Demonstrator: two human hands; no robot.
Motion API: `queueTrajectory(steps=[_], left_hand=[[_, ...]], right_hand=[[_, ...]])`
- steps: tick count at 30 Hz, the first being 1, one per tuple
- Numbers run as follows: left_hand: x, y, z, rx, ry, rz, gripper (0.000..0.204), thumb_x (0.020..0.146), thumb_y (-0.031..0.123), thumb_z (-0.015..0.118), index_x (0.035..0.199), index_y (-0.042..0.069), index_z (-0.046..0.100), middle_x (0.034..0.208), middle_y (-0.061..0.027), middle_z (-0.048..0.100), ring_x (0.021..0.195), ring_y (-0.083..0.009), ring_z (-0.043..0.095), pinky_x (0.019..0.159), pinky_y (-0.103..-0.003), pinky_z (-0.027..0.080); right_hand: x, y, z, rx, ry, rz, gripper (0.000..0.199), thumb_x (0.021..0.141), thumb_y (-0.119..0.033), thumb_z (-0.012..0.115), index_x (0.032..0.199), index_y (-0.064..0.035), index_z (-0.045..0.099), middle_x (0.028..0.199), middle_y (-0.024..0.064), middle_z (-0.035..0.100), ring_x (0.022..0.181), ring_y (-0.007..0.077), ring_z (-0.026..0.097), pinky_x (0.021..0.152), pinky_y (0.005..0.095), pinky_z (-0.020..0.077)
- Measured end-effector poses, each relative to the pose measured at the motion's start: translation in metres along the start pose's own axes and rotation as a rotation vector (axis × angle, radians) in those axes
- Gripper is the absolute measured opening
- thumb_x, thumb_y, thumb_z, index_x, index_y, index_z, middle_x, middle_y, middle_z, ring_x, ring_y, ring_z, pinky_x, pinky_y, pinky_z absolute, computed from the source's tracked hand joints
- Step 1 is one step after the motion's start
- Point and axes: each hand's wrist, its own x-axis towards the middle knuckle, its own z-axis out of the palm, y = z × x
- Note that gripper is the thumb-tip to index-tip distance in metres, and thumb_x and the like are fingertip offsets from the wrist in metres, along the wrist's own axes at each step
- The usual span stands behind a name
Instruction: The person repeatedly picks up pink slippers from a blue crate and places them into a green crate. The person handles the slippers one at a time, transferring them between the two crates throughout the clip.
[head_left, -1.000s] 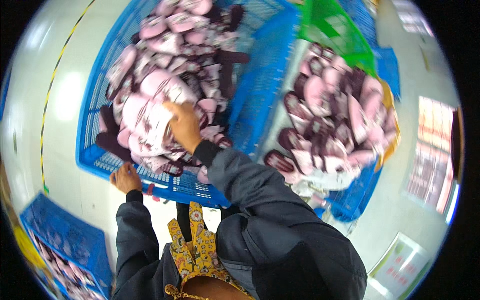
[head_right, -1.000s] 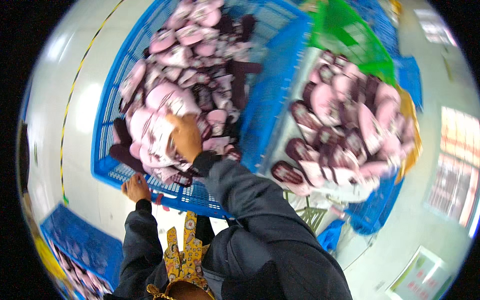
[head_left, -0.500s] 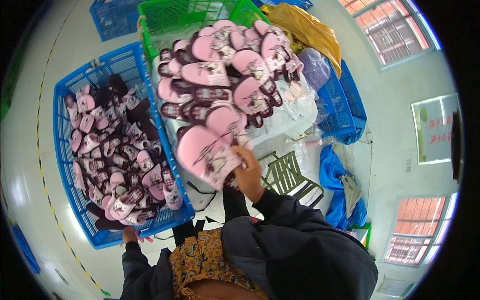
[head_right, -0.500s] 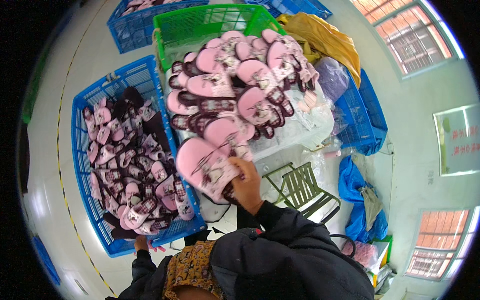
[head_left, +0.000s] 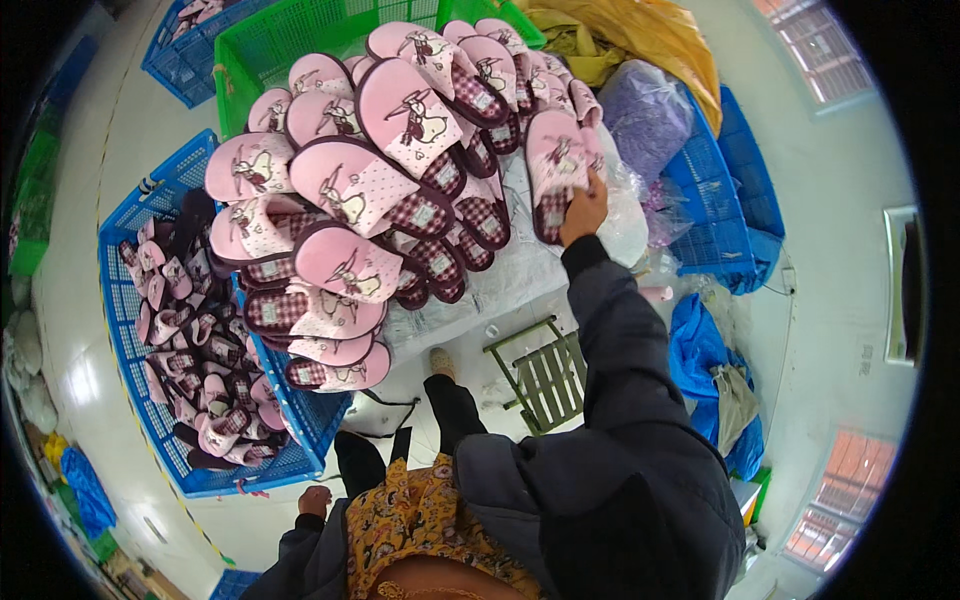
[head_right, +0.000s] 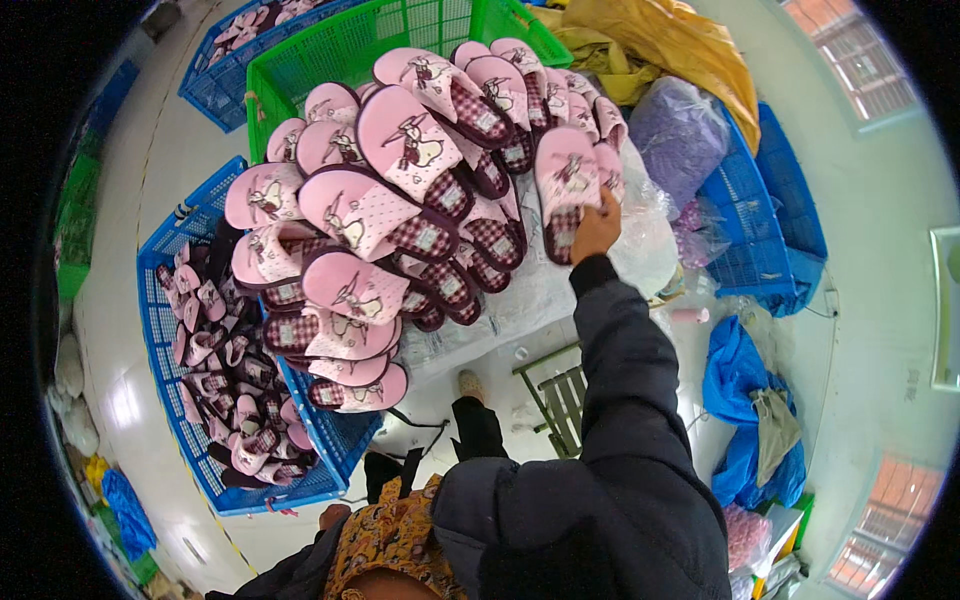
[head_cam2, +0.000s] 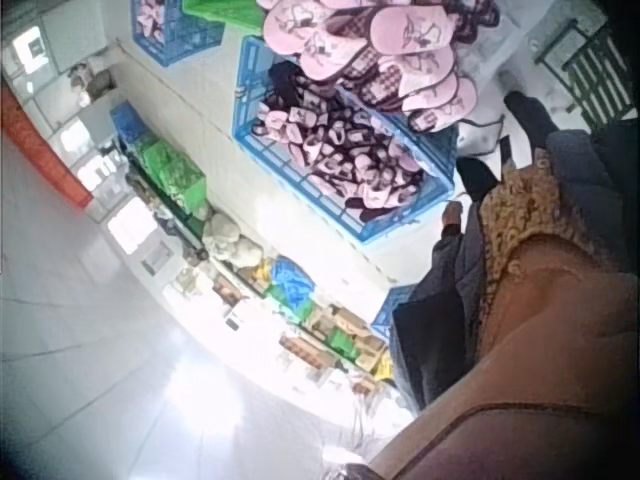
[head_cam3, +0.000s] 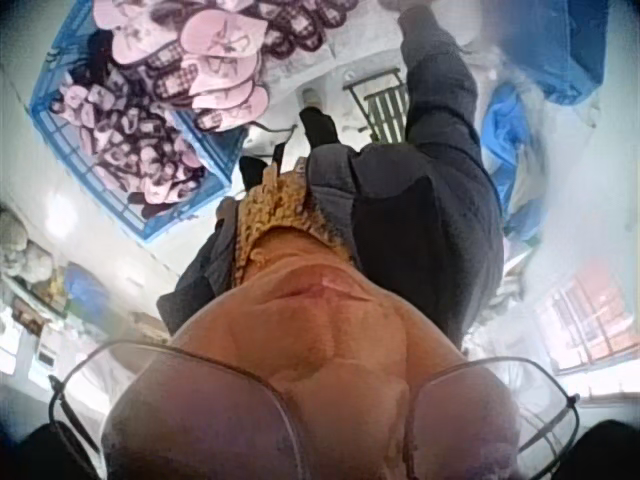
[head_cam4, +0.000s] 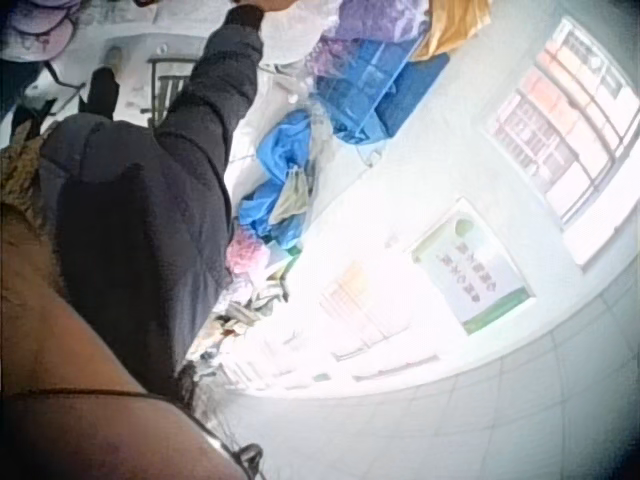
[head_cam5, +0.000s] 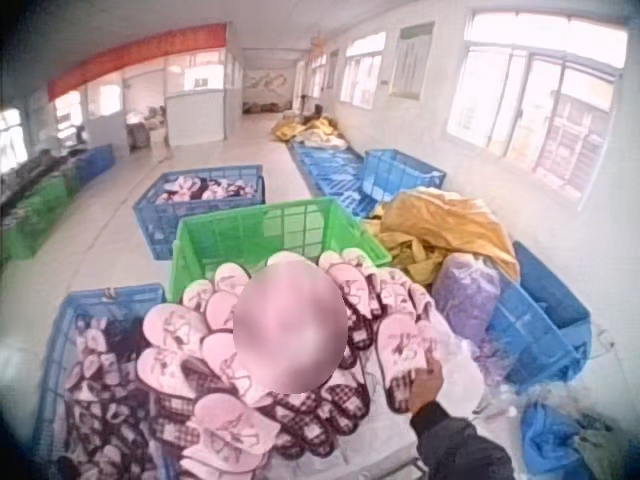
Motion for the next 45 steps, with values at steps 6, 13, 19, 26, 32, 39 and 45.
queueTrajectory(steps=[6,13,19,26,32,39,45], left_hand=[[-0.021,0.042,0.008,0.093,0.054,0.021,0.009,0.08,0.019,0.059,0.077,0.014,0.065,0.086,-0.0024,0.066,0.079,-0.02,0.064,0.068,-0.035,0.053],[-0.03,0.077,0.004,-0.334,0.045,-0.277,0.016,0.083,0.02,0.055,0.079,0.008,0.065,0.077,-0.0066,0.067,0.066,-0.0164,0.065,0.064,-0.03,0.053],[-0.012,0.086,0.02,-0.368,0.13,-0.221,0.009,0.08,0.016,0.055,0.076,0.013,0.063,0.077,-0.0036,0.063,0.068,-0.0186,0.063,0.061,-0.032,0.051],[-0.001,0.066,0.042,0.09,0.15,-0.007,0.008,0.083,0.018,0.053,0.082,0.017,0.06,0.081,-0.005,0.061,0.079,-0.0251,0.061,0.067,-0.041,0.05],[0.007,0.077,-0.013,-0.486,0.458,-0.365,0.021,0.087,0.027,0.052,0.082,0.009,0.063,0.087,-0.0158,0.064,0.082,-0.0343,0.063,0.066,-0.045,0.05],[-0.003,-0.024,-0.033,-0.571,0.751,-0.534,0.021,0.088,0.026,0.054,0.089,0.007,0.063,0.087,-0.0162,0.065,0.083,-0.0371,0.062,0.072,-0.045,0.049],[0.007,-0.164,-0.047,-0.545,0.902,-0.512,0.018,0.086,0.025,0.057,0.089,0.008,0.064,0.084,-0.0169,0.065,0.082,-0.0364,0.062,0.072,-0.044,0.05]], right_hand=[[0.116,0.087,0.06,0.131,-0.098,-0.067,0.032,0.082,0.003,0.06,0.114,-0.0031,0.061,0.1,0.0025,0.061,0.086,0.0133,0.055,0.077,0.0264,0.045],[0.136,0.149,0.074,-0.437,-0.242,-0.122,0.036,0.081,-0.008,0.063,0.117,-0.0071,0.06,0.11,0.0118,0.064,0.1,0.0226,0.061,0.084,0.0296,0.0463],[0.119,0.131,0.049,-0.095,-0.225,-0.001,0.043,0.081,0.0,0.056,0.124,-0.0038,0.053,0.107,0.0091,0.061,0.093,0.0172,0.058,0.082,0.0267,0.0454],[-0.054,0.046,-0.011,-0.08,-0.258,0.158,0.037,0.092,-0.011,0.053,0.128,-0.0041,0.047,0.105,0.0039,0.056,0.091,0.0111,0.054,0.076,0.024,0.0434],[-0.268,-0.083,-0.017,-0.199,-0.764,0.033,0.022,0.094,-0.012,0.05,0.11,0.0026,0.055,0.089,0.0073,0.057,0.071,0.0102,0.05,0.067,0.0244,0.0433],[-0.421,-0.094,0.064,-0.359,-1.508,0.186,0.015,0.089,-0.009,0.059,0.101,0.0015,0.061,0.083,0.005,0.062,0.072,0.0094,0.056,0.067,0.0224,0.0462],[-0.56,-0.069,0.113,-0.382,-1.474,0.523,0.018,0.091,-0.011,0.059,0.106,-0.0011,0.06,0.089,0.0016,0.061,0.072,0.0075,0.054,0.065,0.0222,0.0458]])
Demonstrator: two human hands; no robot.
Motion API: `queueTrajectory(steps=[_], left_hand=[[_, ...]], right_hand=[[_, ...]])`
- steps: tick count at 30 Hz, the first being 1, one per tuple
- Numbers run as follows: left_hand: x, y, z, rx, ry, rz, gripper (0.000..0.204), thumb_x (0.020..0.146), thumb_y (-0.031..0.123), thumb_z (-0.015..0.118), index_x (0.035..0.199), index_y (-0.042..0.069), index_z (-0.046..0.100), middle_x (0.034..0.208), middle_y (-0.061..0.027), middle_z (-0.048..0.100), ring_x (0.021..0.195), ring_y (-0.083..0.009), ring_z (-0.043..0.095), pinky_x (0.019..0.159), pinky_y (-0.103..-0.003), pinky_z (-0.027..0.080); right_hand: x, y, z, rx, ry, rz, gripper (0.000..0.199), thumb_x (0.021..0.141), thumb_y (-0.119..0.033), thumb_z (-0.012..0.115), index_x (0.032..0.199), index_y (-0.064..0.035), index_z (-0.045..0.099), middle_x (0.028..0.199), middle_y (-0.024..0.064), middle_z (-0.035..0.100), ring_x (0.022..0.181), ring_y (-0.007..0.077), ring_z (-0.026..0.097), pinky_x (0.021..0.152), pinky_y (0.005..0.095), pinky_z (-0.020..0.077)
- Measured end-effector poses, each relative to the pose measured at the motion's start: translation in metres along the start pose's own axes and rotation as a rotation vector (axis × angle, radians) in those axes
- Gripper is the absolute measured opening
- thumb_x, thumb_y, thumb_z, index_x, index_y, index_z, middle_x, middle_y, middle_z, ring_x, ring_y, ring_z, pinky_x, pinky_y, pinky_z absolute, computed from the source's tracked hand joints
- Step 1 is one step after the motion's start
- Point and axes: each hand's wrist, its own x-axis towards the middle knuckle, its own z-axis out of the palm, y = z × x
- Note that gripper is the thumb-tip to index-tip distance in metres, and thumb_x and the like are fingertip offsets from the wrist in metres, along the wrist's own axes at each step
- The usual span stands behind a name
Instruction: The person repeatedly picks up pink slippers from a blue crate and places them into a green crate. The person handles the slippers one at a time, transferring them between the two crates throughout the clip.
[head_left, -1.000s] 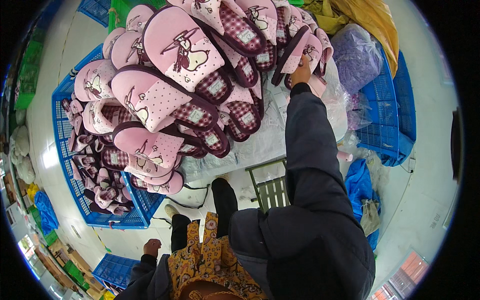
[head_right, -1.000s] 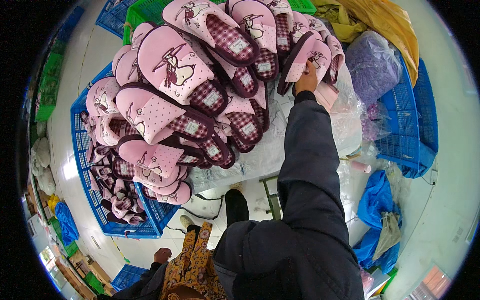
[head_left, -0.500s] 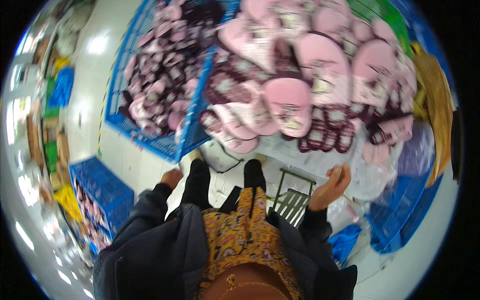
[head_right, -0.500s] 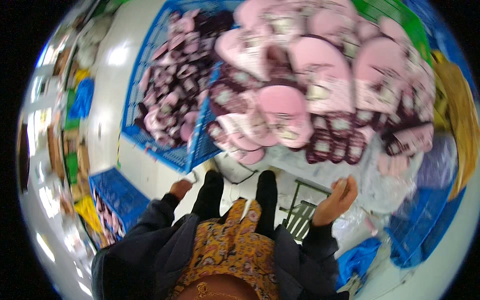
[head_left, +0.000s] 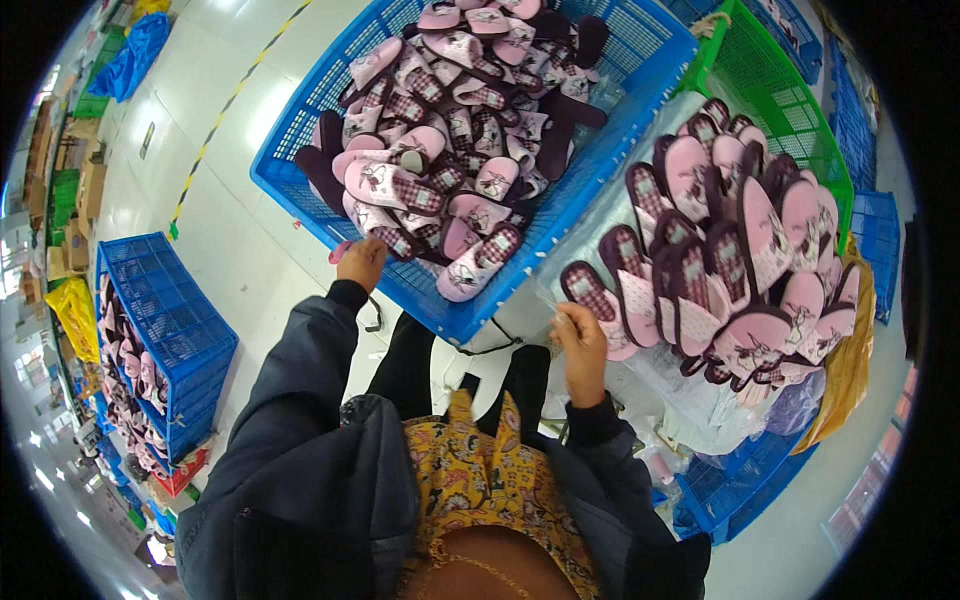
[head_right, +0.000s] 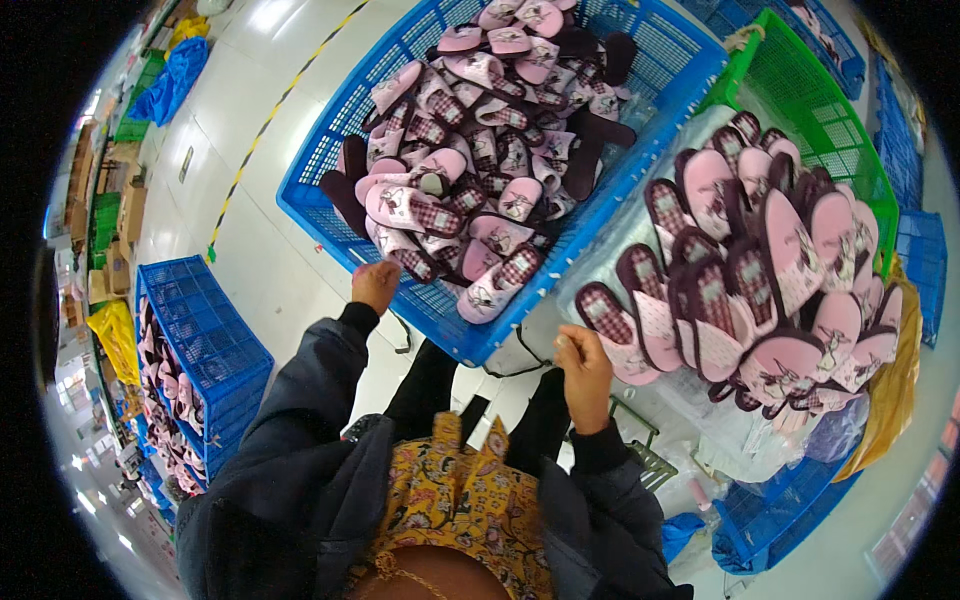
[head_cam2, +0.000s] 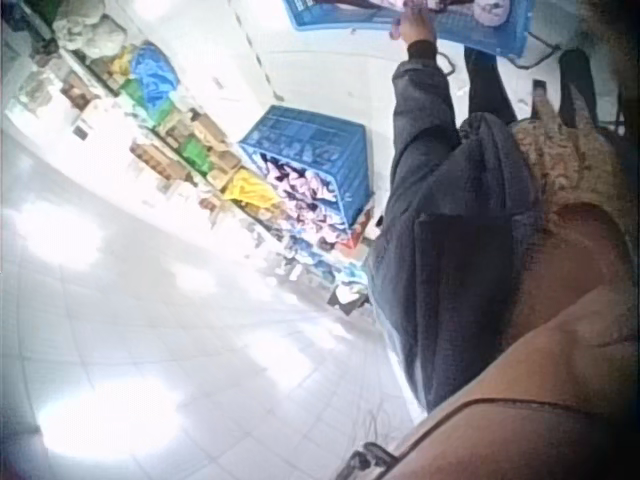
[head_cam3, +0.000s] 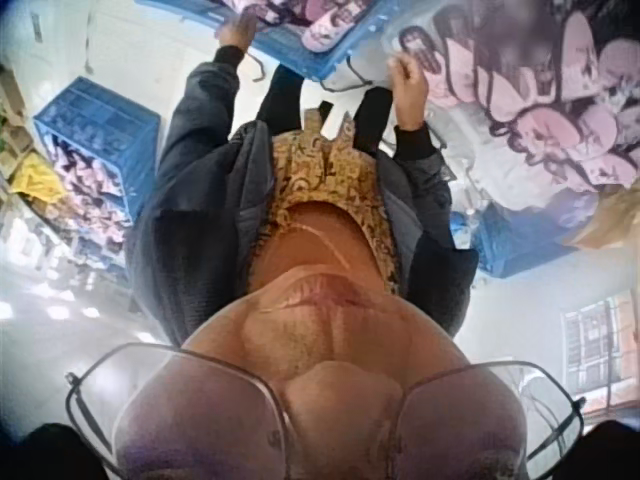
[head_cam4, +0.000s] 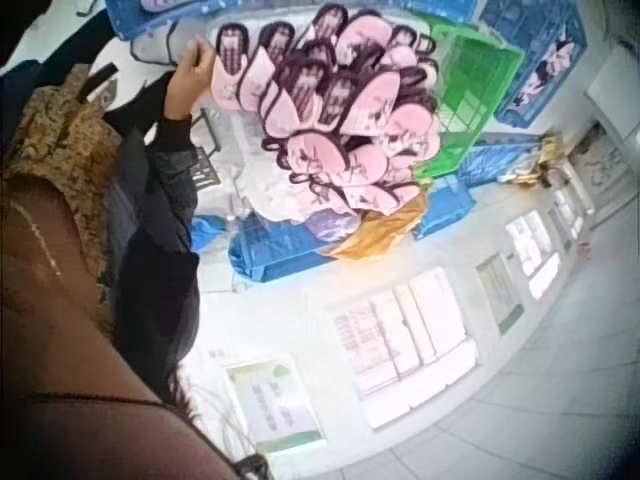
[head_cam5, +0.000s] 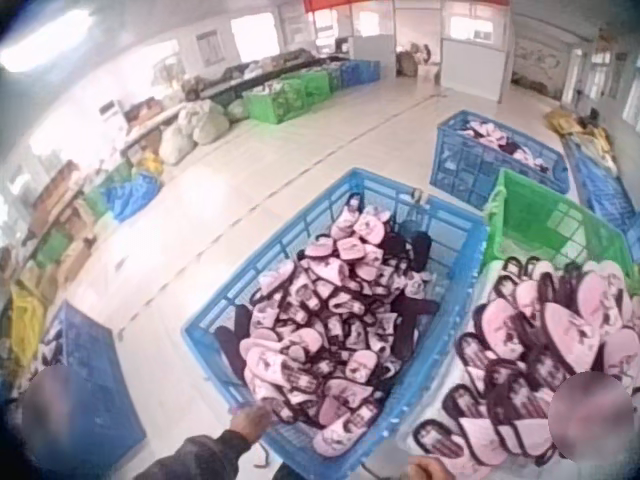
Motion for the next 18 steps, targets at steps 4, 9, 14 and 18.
queueTrajectory(steps=[4,9,14,18], left_hand=[[0.066,-0.057,-0.025,0.112,0.081,0.106,0.017,0.084,0.025,0.057,0.081,0.009,0.063,0.079,-0.0144,0.065,0.078,-0.0347,0.063,0.067,-0.046,0.049],[0.13,-0.12,-0.047,0.426,0.001,0.078,0.015,0.086,0.024,0.055,0.085,0.012,0.064,0.083,-0.0093,0.066,0.077,-0.0312,0.064,0.066,-0.046,0.048],[0.128,-0.149,-0.045,0.312,0.163,0.075,0.018,0.089,0.028,0.055,0.084,0.013,0.064,0.085,-0.0043,0.067,0.083,-0.0244,0.063,0.076,-0.04,0.042],[0.128,-0.126,-0.053,0.313,0.199,0.013,0.017,0.087,0.027,0.058,0.084,0.011,0.065,0.085,-0.0045,0.067,0.08,-0.0242,0.062,0.075,-0.037,0.041]], right_hand=[[0.055,0.018,0.1,-0.048,-0.028,-0.034,0.018,0.091,-0.013,0.059,0.104,-0.0015,0.061,0.087,0.0018,0.061,0.071,0.008,0.055,0.064,0.0225,0.0458],[0.16,0.055,0.171,0.009,-0.121,0.024,0.018,0.092,-0.015,0.059,0.104,-0.0024,0.06,0.084,0.0009,0.06,0.071,0.0074,0.055,0.062,0.022,0.0438],[0.267,0.122,0.176,-0.3,0.073,-0.086,0.015,0.084,-0.016,0.064,0.091,-0.0023,0.064,0.076,0.0105,0.067,0.066,0.0193,0.064,0.062,0.0319,0.0495],[0.324,0.178,0.145,-0.719,0.201,-0.139,0.014,0.078,-0.019,0.068,0.086,-0.0081,0.065,0.085,0.0136,0.068,0.082,0.0325,0.064,0.071,0.0431,0.0509]])
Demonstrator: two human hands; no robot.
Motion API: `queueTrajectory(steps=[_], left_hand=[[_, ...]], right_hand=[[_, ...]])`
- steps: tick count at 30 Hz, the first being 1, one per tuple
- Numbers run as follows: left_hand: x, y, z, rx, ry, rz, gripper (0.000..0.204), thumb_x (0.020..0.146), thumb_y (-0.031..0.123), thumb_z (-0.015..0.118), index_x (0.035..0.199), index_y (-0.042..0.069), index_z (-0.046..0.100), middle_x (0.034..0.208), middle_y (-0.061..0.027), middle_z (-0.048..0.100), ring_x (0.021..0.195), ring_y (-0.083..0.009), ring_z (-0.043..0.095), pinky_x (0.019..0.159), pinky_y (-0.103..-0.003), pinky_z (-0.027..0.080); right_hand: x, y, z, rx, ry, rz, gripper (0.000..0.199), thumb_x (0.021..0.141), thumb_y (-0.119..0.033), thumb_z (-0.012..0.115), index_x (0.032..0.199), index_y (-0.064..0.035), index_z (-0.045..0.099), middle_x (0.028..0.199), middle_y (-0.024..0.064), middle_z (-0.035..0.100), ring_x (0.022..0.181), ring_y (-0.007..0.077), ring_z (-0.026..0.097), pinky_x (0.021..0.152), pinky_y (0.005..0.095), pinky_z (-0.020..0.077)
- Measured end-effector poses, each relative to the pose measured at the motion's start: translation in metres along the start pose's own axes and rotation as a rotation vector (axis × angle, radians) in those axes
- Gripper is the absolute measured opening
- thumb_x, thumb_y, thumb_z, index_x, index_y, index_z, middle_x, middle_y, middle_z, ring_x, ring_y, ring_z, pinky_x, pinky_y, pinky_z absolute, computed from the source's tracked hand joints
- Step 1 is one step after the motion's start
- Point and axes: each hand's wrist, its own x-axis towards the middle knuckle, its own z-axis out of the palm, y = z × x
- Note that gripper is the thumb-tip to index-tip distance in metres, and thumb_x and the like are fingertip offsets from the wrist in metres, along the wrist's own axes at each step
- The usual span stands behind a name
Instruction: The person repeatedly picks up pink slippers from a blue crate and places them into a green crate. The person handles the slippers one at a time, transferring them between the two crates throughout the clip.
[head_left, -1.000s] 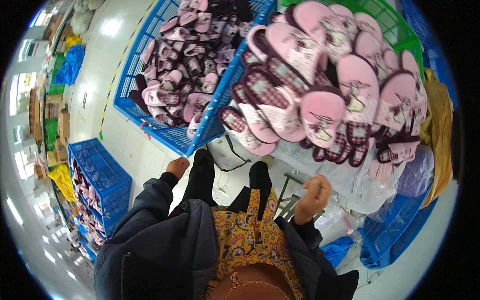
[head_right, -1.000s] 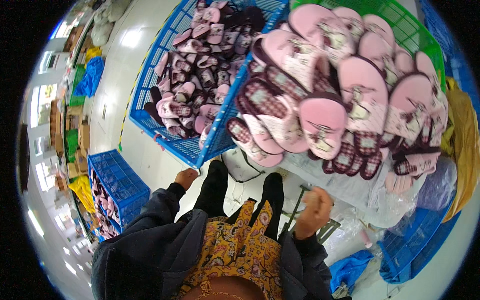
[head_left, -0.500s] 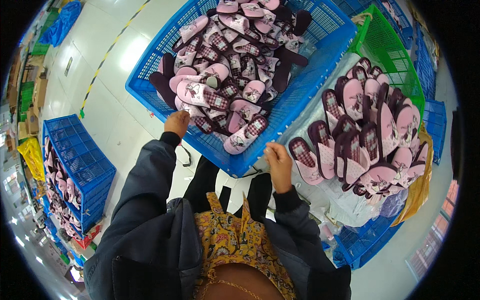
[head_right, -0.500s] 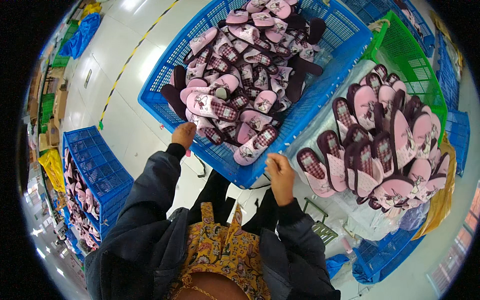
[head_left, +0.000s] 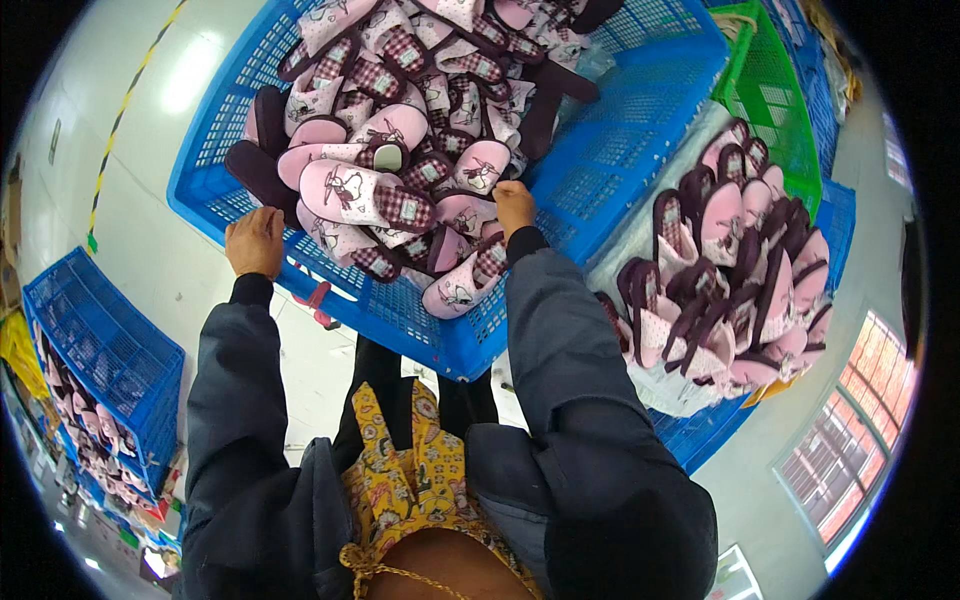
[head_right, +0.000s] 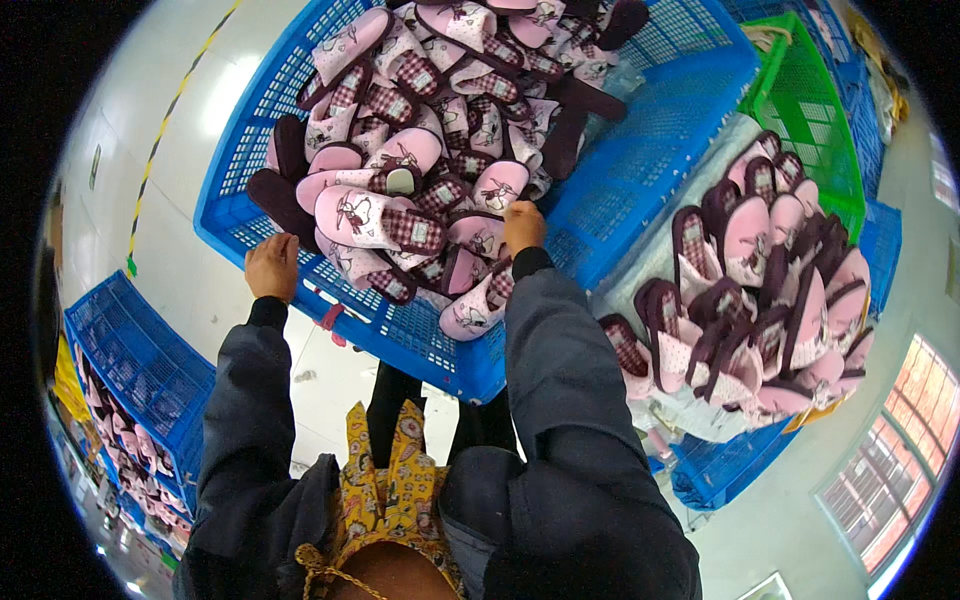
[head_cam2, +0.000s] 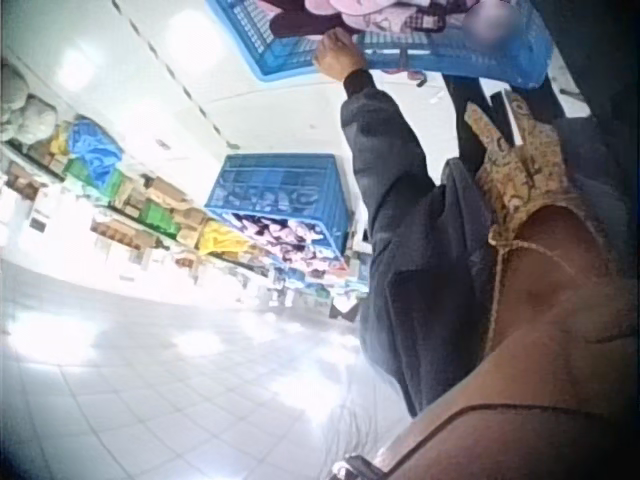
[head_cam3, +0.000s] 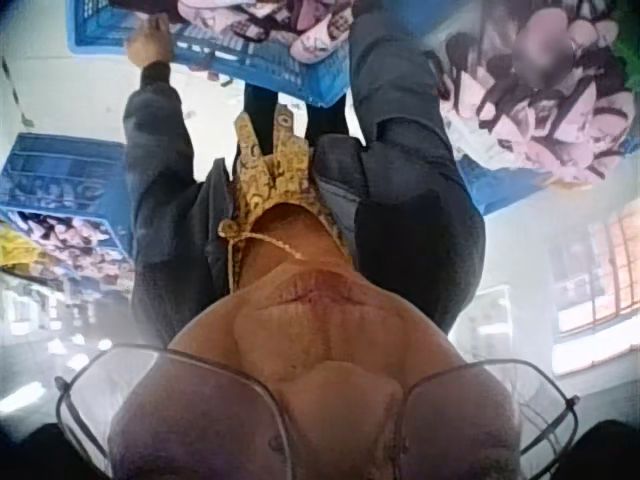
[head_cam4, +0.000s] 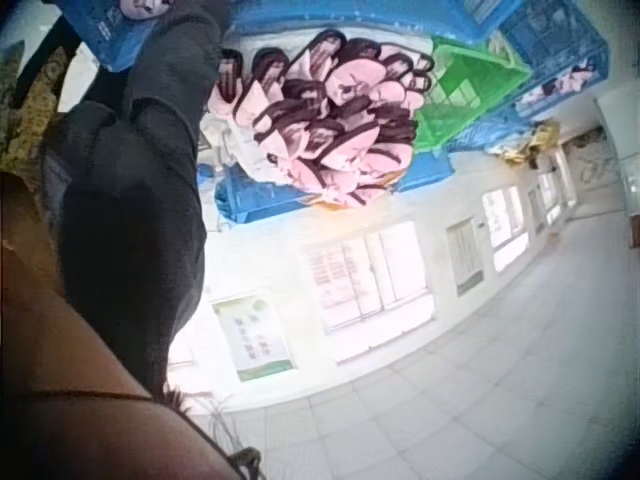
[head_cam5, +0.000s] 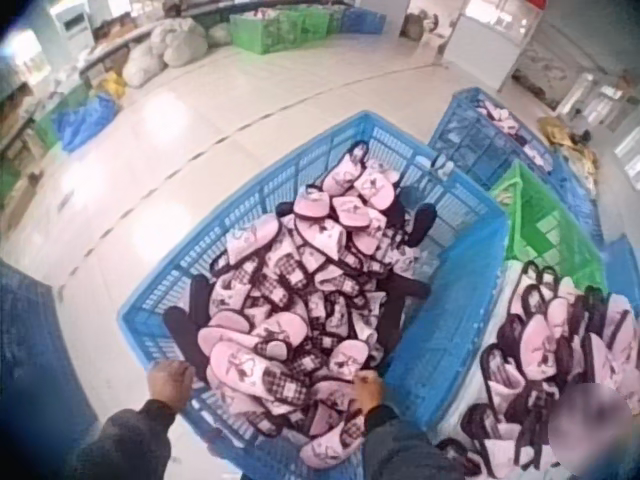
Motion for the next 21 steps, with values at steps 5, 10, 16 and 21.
queueTrajectory(steps=[5,10,16,21], left_hand=[[0.004,0.001,0.0,-0.034,-0.042,-0.012,0.014,0.086,0.023,0.061,0.083,0.01,0.065,0.083,-0.0046,0.067,0.079,-0.0233,0.062,0.074,-0.036,0.041],[0.004,0.001,0.001,0.003,-0.045,-0.027,0.011,0.083,0.018,0.064,0.083,0.008,0.065,0.079,-0.0056,0.066,0.075,-0.0225,0.061,0.073,-0.035,0.041],[0.006,0.008,0.001,0.065,-0.082,-0.058,0.008,0.082,0.015,0.064,0.081,0.007,0.065,0.077,-0.0055,0.065,0.073,-0.022,0.06,0.074,-0.034,0.042],[0.009,0.013,0.004,0.108,-0.106,-0.084,0.008,0.082,0.015,0.064,0.081,0.007,0.065,0.077,-0.0054,0.065,0.073,-0.0217,0.06,0.074,-0.033,0.042]], right_hand=[[0.039,0.051,0.03,-0.325,-0.03,0.113,0.016,0.078,-0.025,0.067,0.087,-0.011,0.067,0.086,0.013,0.068,0.083,0.0313,0.065,0.074,0.0419,0.0511],[0.096,0.057,0.036,-0.246,0.13,0.013,0.015,0.083,-0.023,0.058,0.086,-0.01,0.065,0.083,0.0185,0.067,0.081,0.0386,0.063,0.072,0.048,0.0503],[0.184,0.109,0.058,-0.088,-0.095,0.28,0.051,0.083,-0.033,0.06,0.118,0.0039,0.051,0.118,0.026,0.057,0.108,0.0396,0.055,0.092,0.0435,0.045],[0.213,0.131,0.093,0.042,-0.047,0.358,0.074,0.077,-0.037,0.068,0.131,0.0072,0.041,0.13,0.0268,0.049,0.12,0.0389,0.048,0.099,0.0426,0.0411]])
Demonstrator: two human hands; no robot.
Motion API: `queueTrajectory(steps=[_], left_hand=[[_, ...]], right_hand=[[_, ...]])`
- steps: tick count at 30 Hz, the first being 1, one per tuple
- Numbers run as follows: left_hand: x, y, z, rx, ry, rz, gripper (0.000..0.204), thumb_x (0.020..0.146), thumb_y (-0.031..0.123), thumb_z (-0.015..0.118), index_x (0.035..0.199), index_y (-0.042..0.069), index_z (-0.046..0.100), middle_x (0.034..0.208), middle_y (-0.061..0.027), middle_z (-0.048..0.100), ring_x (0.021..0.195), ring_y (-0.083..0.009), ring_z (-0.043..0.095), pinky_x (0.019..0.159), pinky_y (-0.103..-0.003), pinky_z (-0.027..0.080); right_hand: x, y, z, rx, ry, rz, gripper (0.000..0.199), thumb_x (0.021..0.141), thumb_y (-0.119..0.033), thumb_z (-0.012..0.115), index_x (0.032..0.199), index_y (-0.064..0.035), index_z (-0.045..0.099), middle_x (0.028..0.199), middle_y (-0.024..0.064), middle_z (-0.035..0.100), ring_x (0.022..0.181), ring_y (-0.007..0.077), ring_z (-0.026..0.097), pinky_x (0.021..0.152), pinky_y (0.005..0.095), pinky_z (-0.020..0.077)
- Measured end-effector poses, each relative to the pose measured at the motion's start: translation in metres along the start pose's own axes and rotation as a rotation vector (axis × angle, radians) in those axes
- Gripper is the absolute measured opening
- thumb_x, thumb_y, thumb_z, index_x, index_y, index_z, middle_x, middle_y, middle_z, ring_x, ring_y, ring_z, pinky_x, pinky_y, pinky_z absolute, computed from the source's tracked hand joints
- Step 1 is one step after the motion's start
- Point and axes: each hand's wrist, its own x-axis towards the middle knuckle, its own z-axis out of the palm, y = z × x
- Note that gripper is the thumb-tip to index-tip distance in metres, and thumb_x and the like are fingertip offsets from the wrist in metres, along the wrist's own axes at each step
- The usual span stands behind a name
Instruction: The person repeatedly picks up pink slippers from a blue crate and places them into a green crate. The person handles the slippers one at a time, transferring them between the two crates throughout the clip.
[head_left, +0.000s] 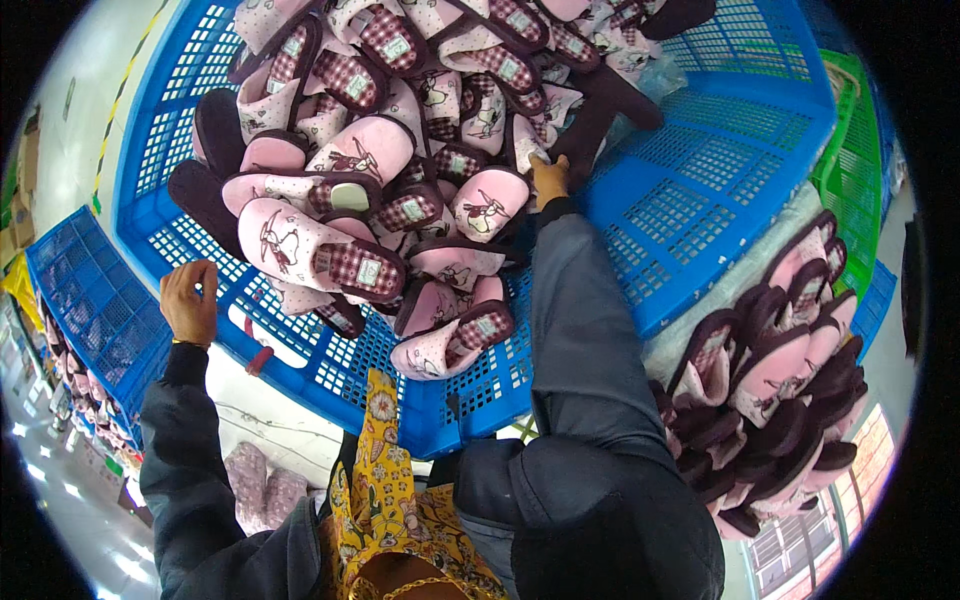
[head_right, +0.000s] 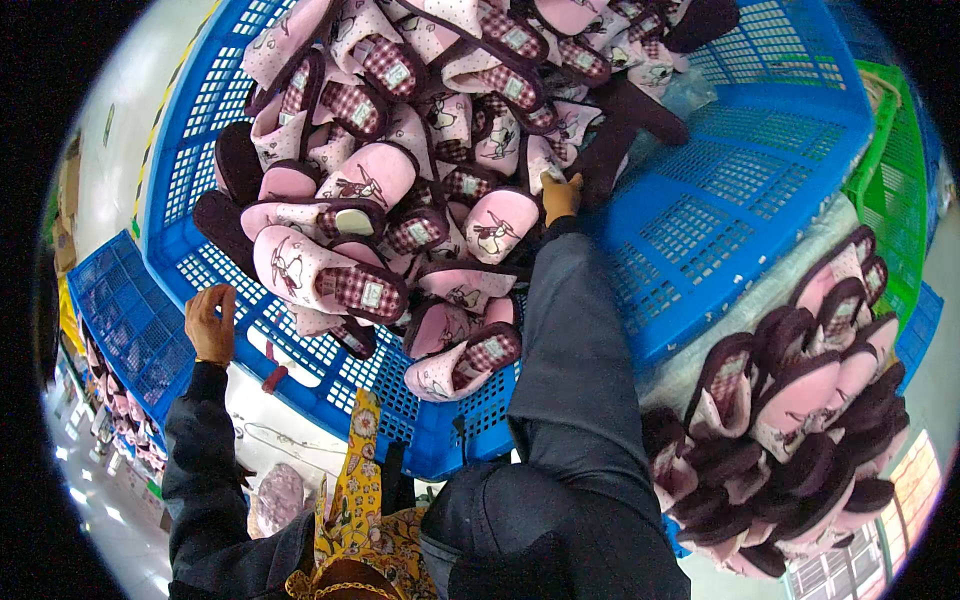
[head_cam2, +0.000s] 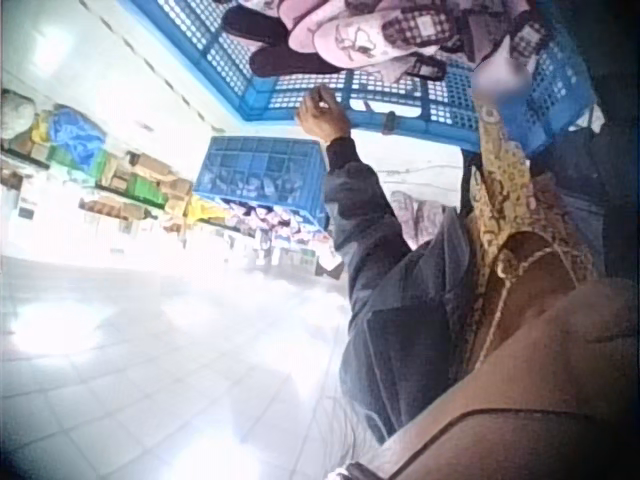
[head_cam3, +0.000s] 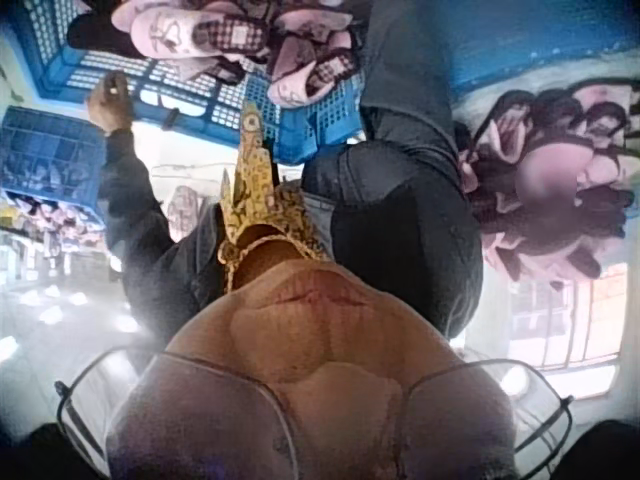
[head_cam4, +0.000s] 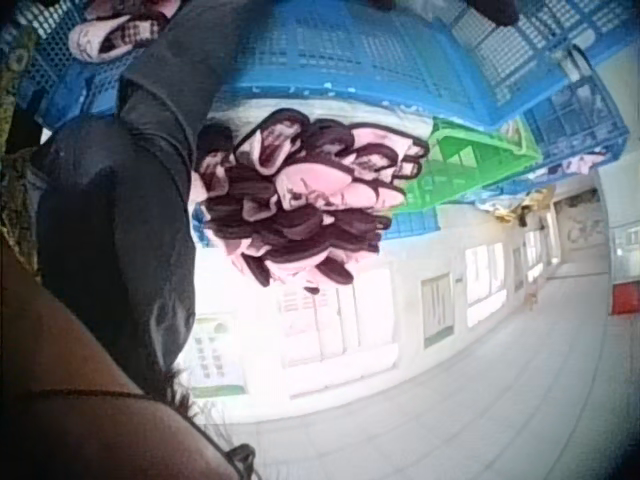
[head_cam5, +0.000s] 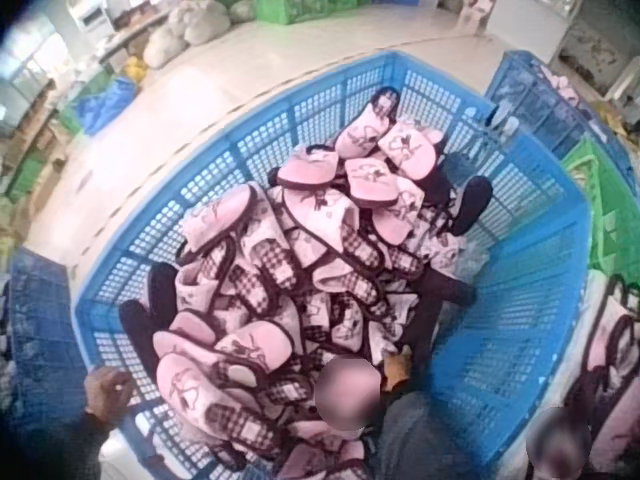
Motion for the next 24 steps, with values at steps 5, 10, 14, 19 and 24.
queueTrajectory(steps=[5,10,14,19,24], left_hand=[[0.003,0.003,0.002,0.027,0.004,0.012,0.006,0.081,0.014,0.064,0.082,0.008,0.064,0.077,-0.005,0.064,0.073,-0.0212,0.06,0.074,-0.033,0.042],[0.003,-0.001,0.003,0.026,-0.021,0.001,0.006,0.082,0.014,0.064,0.081,0.008,0.064,0.075,-0.0052,0.063,0.071,-0.0215,0.059,0.073,-0.033,0.041],[0.0,-0.003,0.003,0.024,-0.023,0.018,0.007,0.083,0.014,0.063,0.08,0.008,0.064,0.073,-0.0048,0.062,0.07,-0.0208,0.059,0.074,-0.033,0.041],[0.001,-0.003,0.002,0.034,-0.063,-0.027,0.009,0.084,0.016,0.062,0.081,0.008,0.064,0.074,-0.005,0.063,0.071,-0.0211,0.059,0.074,-0.034,0.041],[0.004,-0.001,0.0,0.021,-0.05,0.008,0.009,0.084,0.017,0.063,0.081,0.008,0.064,0.076,-0.0041,0.063,0.072,-0.0212,0.059,0.071,-0.033,0.041]], right_hand=[[-0.031,-0.039,-0.011,0.21,-0.016,-0.052,0.052,0.075,-0.014,0.069,0.124,-0.0063,0.054,0.117,0.0193,0.06,0.107,0.0326,0.058,0.091,0.0385,0.0444],[-0.079,-0.037,-0.034,-0.083,0.263,-0.555,0.036,0.083,0.0,0.054,0.119,-0.0084,0.056,0.107,0.0218,0.062,0.097,0.0393,0.059,0.081,0.0455,0.0461],[-0.129,-0.062,-0.044,-0.012,0.293,-0.482,0.037,0.086,-0.001,0.051,0.121,-0.0108,0.055,0.103,0.0207,0.064,0.092,0.0384,0.061,0.078,0.0458,0.0465],[-0.176,-0.099,-0.046,0.063,0.228,-0.577,0.032,0.086,-0.003,0.048,0.117,-0.009,0.057,0.108,0.0185,0.062,0.098,0.0373,0.059,0.082,0.0431,0.0462],[-0.223,-0.109,-0.021,0.268,0.048,-0.444,0.037,0.084,-0.004,0.056,0.121,-0.0072,0.054,0.108,0.0203,0.06,0.099,0.0391,0.056,0.085,0.0435,0.0449]])
